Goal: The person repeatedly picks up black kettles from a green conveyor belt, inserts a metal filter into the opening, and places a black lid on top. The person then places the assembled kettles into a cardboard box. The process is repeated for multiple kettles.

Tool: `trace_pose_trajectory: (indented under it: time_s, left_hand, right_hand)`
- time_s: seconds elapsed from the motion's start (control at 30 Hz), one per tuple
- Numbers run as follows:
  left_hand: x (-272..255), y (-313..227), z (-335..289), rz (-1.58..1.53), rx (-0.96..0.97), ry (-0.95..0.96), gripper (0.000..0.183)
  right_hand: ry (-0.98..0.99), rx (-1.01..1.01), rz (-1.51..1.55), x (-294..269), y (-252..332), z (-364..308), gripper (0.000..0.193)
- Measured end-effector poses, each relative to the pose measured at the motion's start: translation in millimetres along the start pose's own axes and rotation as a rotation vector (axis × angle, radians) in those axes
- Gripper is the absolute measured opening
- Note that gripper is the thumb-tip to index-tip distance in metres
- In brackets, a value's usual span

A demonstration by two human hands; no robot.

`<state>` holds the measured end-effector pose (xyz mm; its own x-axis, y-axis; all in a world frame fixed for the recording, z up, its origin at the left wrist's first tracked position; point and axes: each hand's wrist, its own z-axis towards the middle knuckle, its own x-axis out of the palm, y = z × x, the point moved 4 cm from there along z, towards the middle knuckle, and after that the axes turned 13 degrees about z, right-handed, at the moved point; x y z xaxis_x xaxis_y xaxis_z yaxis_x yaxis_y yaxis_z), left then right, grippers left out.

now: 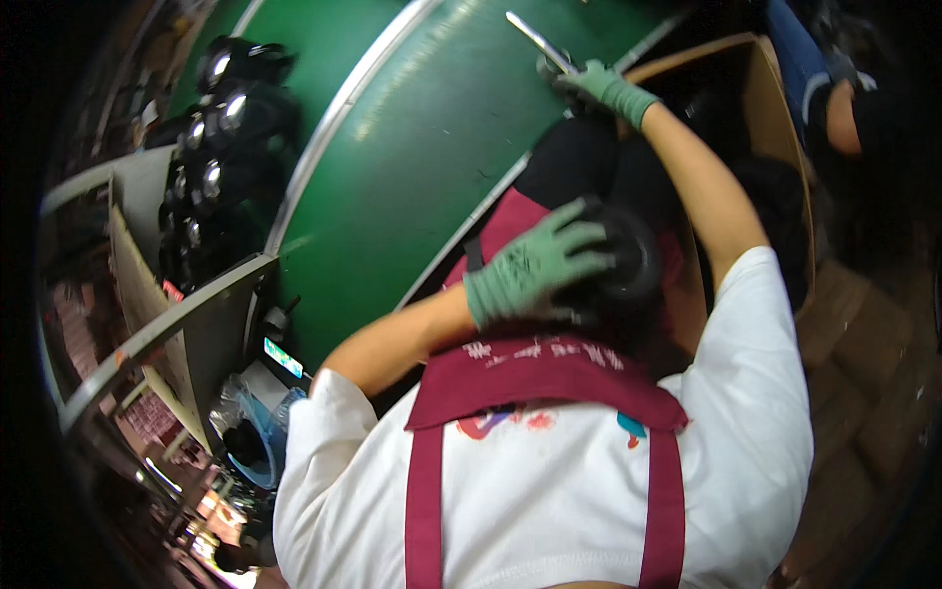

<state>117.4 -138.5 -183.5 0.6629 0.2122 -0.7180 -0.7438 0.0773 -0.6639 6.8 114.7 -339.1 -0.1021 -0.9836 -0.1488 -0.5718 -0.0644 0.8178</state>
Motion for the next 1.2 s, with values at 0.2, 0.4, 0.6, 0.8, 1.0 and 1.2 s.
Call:
trace_pose_trajectory:
  time_s: [0.2, 0.4, 0.6, 0.8, 1.0, 1.2]
  left_hand:
    - [-83.3, 17.0, -84.4, -0.151, -0.448, -0.664, 0.068]
    - [-85.9, 125.4, -131.5, -1.207, -0.814, -0.957, 0.054]
    - [-118.1, 201.1, -130.2, -1.423, -0.884, -1.089, 0.057]
    - [-204.0, 238.8, -171.0, -0.303, -0.836, -1.315, 0.042]
    - [-159.9, 259.1, -146.1, -0.304, -0.865, -0.98, 0.044]
    - [-97.7, 268.4, -92.6, 0.087, -0.87, -0.74, 0.063]
  right_hand:
    - [-0.028, 0.04, -0.422, 7.8, 22.7, 7.2, 0.089]
    - [0.24, -0.721, 0.088, 69.5, 64.6, -100.7, 0.088]
    - [0.125, -0.522, 0.649, 131.6, 109.5, -23.9, 0.051]
    - [-0.278, -0.723, 0.466, 205.2, 220.6, 94.4, 0.061]
    - [-0.089, -0.382, 0.005, 267.4, 244.6, 165.7, 0.084]
    - [0.136, -0.587, 0.544, 160.7, 144.4, 43.3, 0.046]
